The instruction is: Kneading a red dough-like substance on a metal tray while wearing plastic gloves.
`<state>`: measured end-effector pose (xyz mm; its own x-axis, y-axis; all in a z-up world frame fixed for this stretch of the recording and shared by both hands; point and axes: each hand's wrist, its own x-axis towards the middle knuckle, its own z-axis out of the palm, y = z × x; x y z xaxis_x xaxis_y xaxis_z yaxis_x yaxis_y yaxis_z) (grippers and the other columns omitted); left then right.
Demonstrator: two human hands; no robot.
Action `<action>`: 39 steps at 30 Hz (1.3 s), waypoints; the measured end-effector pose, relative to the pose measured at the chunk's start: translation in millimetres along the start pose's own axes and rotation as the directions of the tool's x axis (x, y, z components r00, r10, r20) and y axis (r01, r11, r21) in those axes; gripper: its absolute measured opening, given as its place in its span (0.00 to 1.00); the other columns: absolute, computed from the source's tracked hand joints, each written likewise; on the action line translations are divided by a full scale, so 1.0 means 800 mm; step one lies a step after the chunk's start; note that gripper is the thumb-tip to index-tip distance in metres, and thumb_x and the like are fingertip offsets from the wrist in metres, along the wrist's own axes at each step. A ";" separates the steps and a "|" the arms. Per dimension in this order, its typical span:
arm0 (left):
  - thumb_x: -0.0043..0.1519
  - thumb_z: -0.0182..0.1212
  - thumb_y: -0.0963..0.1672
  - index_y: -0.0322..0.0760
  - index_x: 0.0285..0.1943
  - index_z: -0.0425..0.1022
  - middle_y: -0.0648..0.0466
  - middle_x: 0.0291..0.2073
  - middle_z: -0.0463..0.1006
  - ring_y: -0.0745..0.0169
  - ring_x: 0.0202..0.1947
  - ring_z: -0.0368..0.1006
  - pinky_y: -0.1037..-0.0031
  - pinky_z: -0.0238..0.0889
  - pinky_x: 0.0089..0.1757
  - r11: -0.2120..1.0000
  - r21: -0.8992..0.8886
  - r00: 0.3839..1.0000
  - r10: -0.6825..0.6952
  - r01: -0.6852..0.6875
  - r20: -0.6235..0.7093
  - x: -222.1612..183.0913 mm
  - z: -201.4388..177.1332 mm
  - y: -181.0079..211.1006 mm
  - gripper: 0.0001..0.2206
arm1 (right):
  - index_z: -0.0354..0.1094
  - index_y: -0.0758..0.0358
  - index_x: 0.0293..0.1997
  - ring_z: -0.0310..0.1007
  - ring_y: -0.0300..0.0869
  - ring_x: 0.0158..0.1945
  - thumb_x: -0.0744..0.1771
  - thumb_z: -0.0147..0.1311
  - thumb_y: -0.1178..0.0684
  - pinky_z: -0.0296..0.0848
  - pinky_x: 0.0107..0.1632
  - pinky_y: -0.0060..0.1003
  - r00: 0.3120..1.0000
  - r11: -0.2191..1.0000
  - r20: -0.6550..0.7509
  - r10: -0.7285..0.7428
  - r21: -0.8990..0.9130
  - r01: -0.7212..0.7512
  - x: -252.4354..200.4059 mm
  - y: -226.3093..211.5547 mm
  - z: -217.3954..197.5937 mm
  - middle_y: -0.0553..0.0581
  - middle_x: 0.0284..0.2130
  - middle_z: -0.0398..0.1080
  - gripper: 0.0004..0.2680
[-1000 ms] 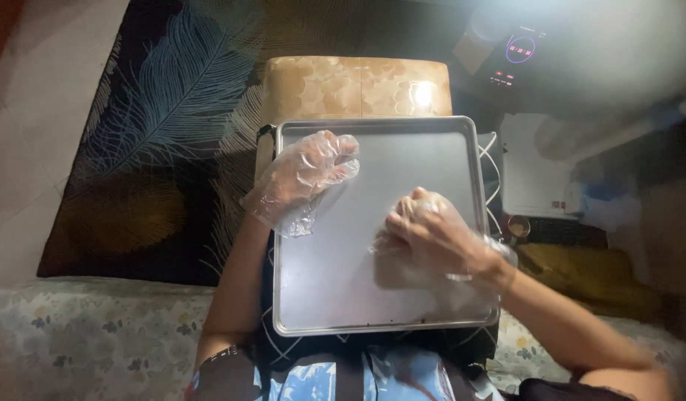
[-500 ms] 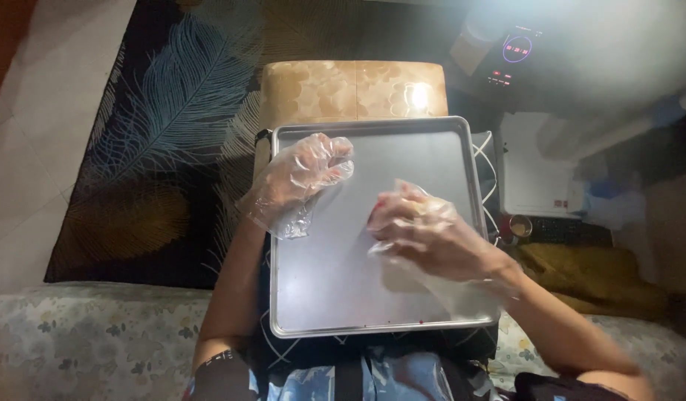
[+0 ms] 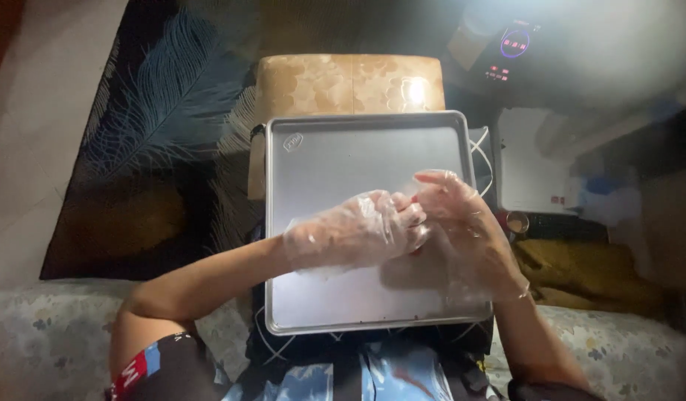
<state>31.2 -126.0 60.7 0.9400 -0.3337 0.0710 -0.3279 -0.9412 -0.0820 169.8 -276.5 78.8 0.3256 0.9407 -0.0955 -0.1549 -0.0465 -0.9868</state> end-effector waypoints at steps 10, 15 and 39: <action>0.62 0.48 0.55 0.49 0.37 0.73 0.53 0.33 0.71 0.49 0.35 0.73 0.60 0.65 0.32 0.954 -0.298 0.996 -0.065 0.044 -0.059 0.034 0.055 -0.008 0.14 | 0.67 0.66 0.61 0.75 0.44 0.38 0.66 0.53 0.60 0.70 0.58 0.44 0.985 0.933 -0.154 -0.071 -0.361 0.010 0.022 0.015 -0.021 0.61 0.34 0.73 0.16; 0.66 0.49 0.46 0.45 0.31 0.75 0.56 0.29 0.74 0.54 0.31 0.73 0.67 0.66 0.36 0.892 -0.448 0.994 -0.097 0.064 -0.052 0.021 0.030 -0.029 0.12 | 0.69 0.63 0.60 0.75 0.41 0.39 0.67 0.54 0.60 0.76 0.51 0.41 0.975 0.892 -0.200 -0.099 -0.451 -0.002 0.028 0.024 -0.018 0.59 0.35 0.72 0.14; 0.66 0.51 0.59 0.43 0.40 0.72 0.50 0.37 0.72 0.51 0.39 0.74 0.66 0.72 0.34 0.979 -0.205 0.977 0.062 -0.019 0.205 0.006 -0.052 -0.061 0.21 | 0.74 0.56 0.39 0.75 0.43 0.30 0.69 0.57 0.47 0.79 0.34 0.36 0.936 0.898 -0.332 -0.115 -0.438 -0.045 0.020 -0.001 0.012 0.54 0.29 0.69 0.07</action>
<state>48.1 -83.8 106.4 0.9174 -0.3729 -0.1390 -0.3578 -0.9258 0.1217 166.2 -258.0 79.6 0.6325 0.7743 -0.0195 0.2550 -0.2319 -0.9387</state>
